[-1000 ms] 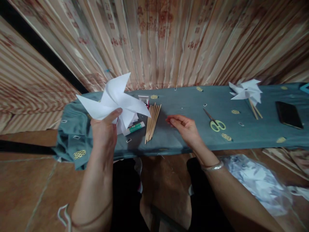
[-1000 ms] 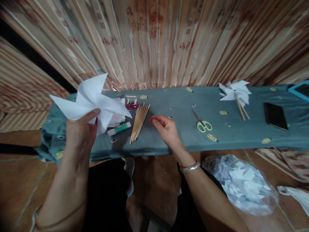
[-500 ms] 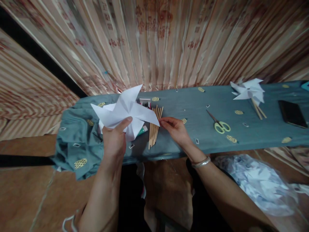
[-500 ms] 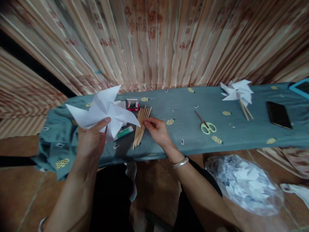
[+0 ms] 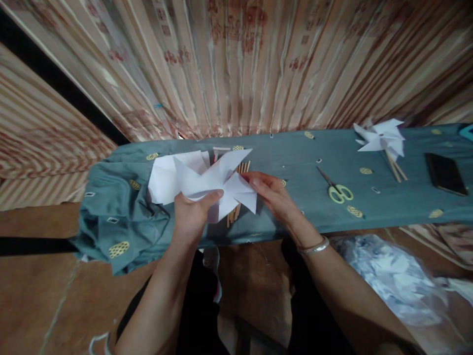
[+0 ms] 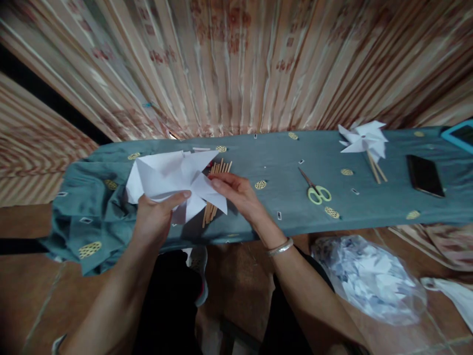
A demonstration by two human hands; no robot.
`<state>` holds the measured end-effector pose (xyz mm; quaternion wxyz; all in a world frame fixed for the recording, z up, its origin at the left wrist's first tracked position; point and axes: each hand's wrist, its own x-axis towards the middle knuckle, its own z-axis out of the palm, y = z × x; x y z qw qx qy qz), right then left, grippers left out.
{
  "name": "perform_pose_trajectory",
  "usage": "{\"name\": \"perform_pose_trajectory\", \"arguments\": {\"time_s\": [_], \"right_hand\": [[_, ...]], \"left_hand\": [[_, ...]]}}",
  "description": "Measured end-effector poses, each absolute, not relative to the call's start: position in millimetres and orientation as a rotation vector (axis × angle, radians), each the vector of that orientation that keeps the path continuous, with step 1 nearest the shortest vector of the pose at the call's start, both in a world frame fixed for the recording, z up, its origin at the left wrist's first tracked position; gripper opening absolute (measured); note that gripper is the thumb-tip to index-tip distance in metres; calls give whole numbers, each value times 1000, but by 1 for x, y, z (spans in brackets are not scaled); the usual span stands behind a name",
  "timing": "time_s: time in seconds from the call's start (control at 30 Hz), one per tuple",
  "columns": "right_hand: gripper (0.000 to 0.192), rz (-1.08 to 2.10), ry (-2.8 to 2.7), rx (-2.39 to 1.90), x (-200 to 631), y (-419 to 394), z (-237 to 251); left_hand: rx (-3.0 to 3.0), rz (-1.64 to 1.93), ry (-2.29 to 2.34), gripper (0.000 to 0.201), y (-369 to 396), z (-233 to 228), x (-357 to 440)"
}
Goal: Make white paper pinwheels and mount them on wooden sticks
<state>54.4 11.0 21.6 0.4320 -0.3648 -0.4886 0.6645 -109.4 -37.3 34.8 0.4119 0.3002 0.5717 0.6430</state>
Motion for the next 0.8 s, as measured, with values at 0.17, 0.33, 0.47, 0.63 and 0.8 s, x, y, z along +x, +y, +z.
{"name": "perform_pose_trajectory", "arguments": {"time_s": [0.17,0.33,0.47,0.63,0.8], "right_hand": [[33,1692,-1311,-890,56,4,25],[30,1658,-1320,-943,59,5,16],[28,1633,-1328,-960,65,3,14],[36,1618,-1301,-981,67,3,13],[40,1459,-1219,-999,64,14,-5]], "left_hand": [[788,1542,1487,34,-38,39,-96],[817,1500,1448,34,-39,34,-87],[894,1474,1442,34,-38,28,-83],[886,1538,1501,31,-34,31,-88],[845,1862,1501,35,-23,35,-116]]}}
